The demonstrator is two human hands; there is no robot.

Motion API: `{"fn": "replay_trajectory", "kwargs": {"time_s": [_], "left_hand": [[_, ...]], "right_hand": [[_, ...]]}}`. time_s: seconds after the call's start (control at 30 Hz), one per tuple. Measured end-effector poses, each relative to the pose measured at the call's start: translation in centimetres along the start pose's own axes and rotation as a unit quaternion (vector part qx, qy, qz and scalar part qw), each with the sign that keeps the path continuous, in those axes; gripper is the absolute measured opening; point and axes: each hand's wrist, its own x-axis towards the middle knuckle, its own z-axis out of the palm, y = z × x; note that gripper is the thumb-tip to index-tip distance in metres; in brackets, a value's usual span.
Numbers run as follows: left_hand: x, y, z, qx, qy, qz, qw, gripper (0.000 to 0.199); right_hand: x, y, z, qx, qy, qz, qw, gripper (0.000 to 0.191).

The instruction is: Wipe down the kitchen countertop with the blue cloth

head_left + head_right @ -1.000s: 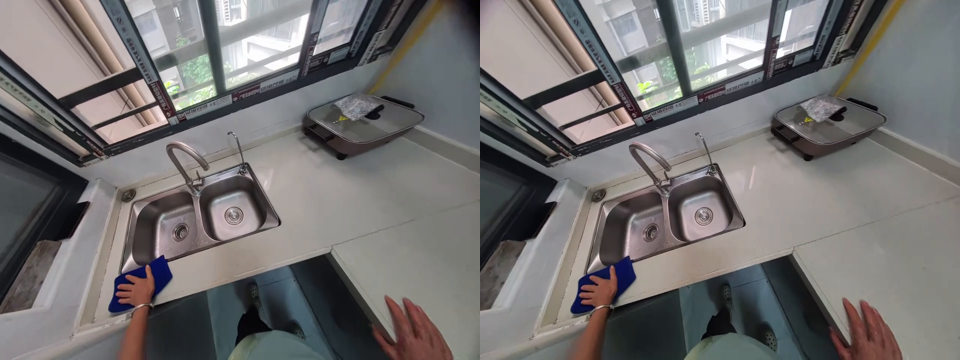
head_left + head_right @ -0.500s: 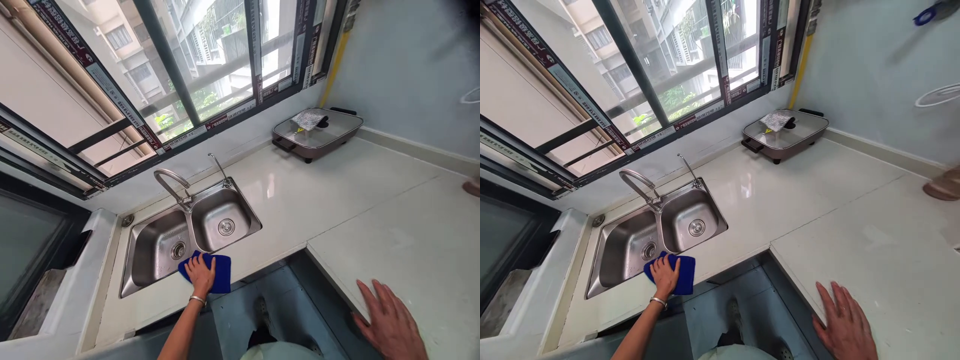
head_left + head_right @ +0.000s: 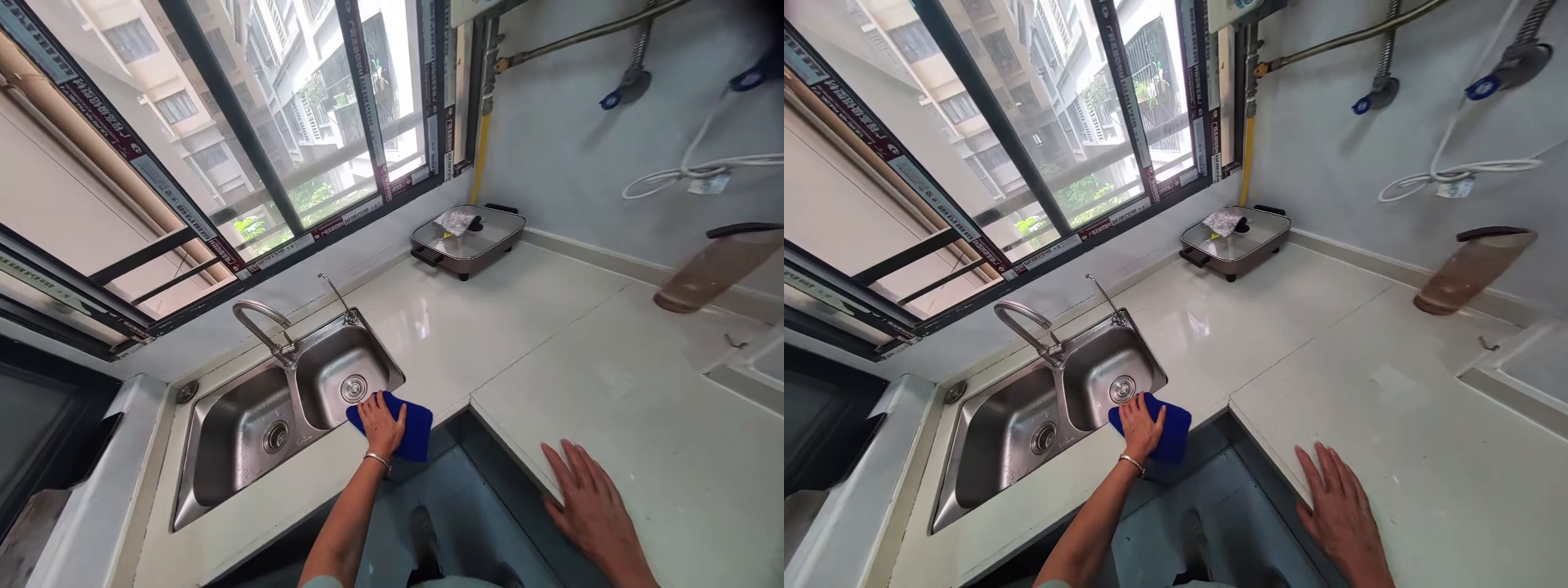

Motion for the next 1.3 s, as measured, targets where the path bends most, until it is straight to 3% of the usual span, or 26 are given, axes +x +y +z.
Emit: {"fn": "replay_trajectory", "kwargs": {"time_s": [0.17,0.27,0.37,0.47,0.57,0.8,0.93,1.13,1.3], "left_hand": [[-1.4,2.1,1.6,-0.011,0.005,0.052,0.999,0.086],[-2.8,1.7,2.1,0.011,0.009,0.102,0.995,0.087],[-4.7,0.3,2.0,0.048,0.017,0.192,0.98,0.087],[-6.2,-1.9,1.4,0.081,0.012,0.249,0.965,0.081],[-7.4,-4.8,0.4,0.098,0.012,0.259,0.961,0.081],[-11.6,-14.2,-1.9,0.084,0.033,0.179,0.98,0.086],[-13.5,-17.4,-2.5,0.102,0.035,0.121,0.987,0.082],[-13.1,-17.3,-2.5,0.138,0.035,0.125,0.982,0.078],[-11.0,-16.0,-2.4,0.149,0.047,0.204,0.966,0.086]], "right_hand": [[0.3,-0.5,-0.6,-0.003,0.001,0.002,1.0,0.073],[0.2,-0.4,-0.5,-0.024,0.015,-0.012,1.0,0.071],[0.1,-0.3,-0.4,-0.016,0.012,-0.018,1.0,0.072],[0.0,-0.2,-0.6,0.009,0.013,-0.016,1.0,0.078],[0.0,-0.2,-0.7,0.02,0.015,-0.014,1.0,0.083],[-0.2,-0.1,0.2,0.032,0.021,0.0,0.999,0.091],[-0.3,-0.1,0.6,0.045,0.023,-0.002,0.999,0.096],[-0.4,-0.3,0.5,0.058,0.023,0.003,0.998,0.1],[-0.2,-0.6,0.0,0.05,0.027,-0.003,0.998,0.097]]}}
